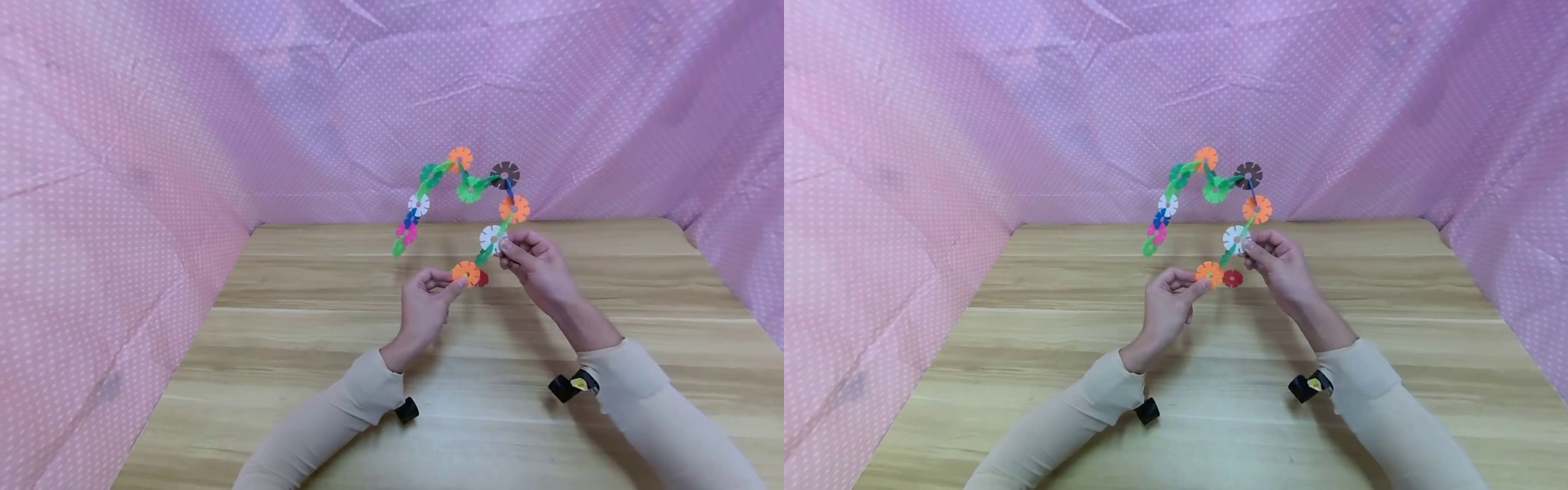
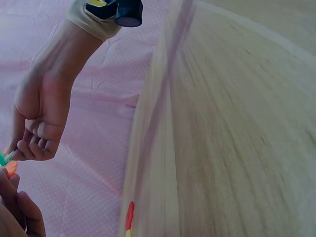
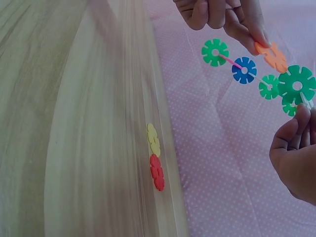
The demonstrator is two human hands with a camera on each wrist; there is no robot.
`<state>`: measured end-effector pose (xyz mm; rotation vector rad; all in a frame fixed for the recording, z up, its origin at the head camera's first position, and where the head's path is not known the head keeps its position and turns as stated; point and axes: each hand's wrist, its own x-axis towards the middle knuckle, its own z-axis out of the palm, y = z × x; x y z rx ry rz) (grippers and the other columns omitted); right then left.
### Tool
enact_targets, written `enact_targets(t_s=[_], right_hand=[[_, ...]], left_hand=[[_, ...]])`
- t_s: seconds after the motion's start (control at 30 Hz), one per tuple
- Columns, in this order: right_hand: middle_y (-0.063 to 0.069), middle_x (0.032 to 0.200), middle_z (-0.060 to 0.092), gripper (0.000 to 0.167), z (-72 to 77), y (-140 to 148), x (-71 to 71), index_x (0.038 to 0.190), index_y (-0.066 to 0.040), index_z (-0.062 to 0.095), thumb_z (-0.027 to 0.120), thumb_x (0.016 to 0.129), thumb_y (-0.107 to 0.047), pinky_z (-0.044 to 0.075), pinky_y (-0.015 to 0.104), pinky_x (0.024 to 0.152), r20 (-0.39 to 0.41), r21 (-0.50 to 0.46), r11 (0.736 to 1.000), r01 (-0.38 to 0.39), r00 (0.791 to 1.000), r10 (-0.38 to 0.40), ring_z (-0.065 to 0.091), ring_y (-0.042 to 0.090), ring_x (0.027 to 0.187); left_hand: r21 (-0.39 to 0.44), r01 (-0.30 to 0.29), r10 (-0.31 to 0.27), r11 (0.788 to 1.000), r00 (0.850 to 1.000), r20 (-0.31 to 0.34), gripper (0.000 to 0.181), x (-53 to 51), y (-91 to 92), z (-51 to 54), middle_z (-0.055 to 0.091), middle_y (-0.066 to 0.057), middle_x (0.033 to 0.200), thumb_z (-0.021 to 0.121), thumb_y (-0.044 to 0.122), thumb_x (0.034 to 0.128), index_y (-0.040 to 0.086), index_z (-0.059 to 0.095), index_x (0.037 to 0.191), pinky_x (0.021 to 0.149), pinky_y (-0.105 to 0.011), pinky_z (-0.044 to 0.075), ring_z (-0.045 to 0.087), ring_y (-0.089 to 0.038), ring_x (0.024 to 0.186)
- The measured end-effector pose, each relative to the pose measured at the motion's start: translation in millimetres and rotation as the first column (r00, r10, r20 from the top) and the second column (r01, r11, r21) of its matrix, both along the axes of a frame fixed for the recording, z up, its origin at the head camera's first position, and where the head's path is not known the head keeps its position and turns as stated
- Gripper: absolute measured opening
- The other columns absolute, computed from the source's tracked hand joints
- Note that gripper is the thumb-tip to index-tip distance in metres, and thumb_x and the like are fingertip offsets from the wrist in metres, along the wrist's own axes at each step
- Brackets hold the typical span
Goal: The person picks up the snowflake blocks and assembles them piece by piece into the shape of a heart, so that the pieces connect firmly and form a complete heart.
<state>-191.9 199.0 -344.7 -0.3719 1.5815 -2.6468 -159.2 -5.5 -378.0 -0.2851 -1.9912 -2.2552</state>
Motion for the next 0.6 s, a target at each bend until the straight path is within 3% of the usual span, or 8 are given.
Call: enact_targets(t_s=[0.27,0.6], right_hand=[[0.005,0.084,0.067,0.011,-2.3,-3,-1.6,0.092,-0.003,0.065,0.059,0.099,0.004,0.053,0.021,0.069,0.003,-0.028,0.999,0.026,1.000,-0.026,0.060,0.013,0.072],[0.005,0.083,0.066,0.011,-3.5,-9,-1.2,0.092,-0.004,0.064,0.059,0.099,0.003,0.052,0.020,0.069,0.015,-0.002,0.998,0.056,0.998,-0.056,0.058,0.012,0.071]], left_hand=[[0.086,-0.068,0.062,0.994,0.996,0.067,0.015,-1.2,7.5,-1.4,0.072,-0.006,0.082,0.080,0.009,0.0874,0.002,0.066,0.092,0.037,-0.020,0.037,0.041,-0.010,0.038],[0.218,-0.082,0.046,0.972,0.985,0.168,0.018,-2.9,16.2,-3.4,0.074,-0.011,0.082,0.082,0.009,0.0850,0.007,0.064,0.086,0.040,-0.021,0.041,0.042,-0.009,0.038]])
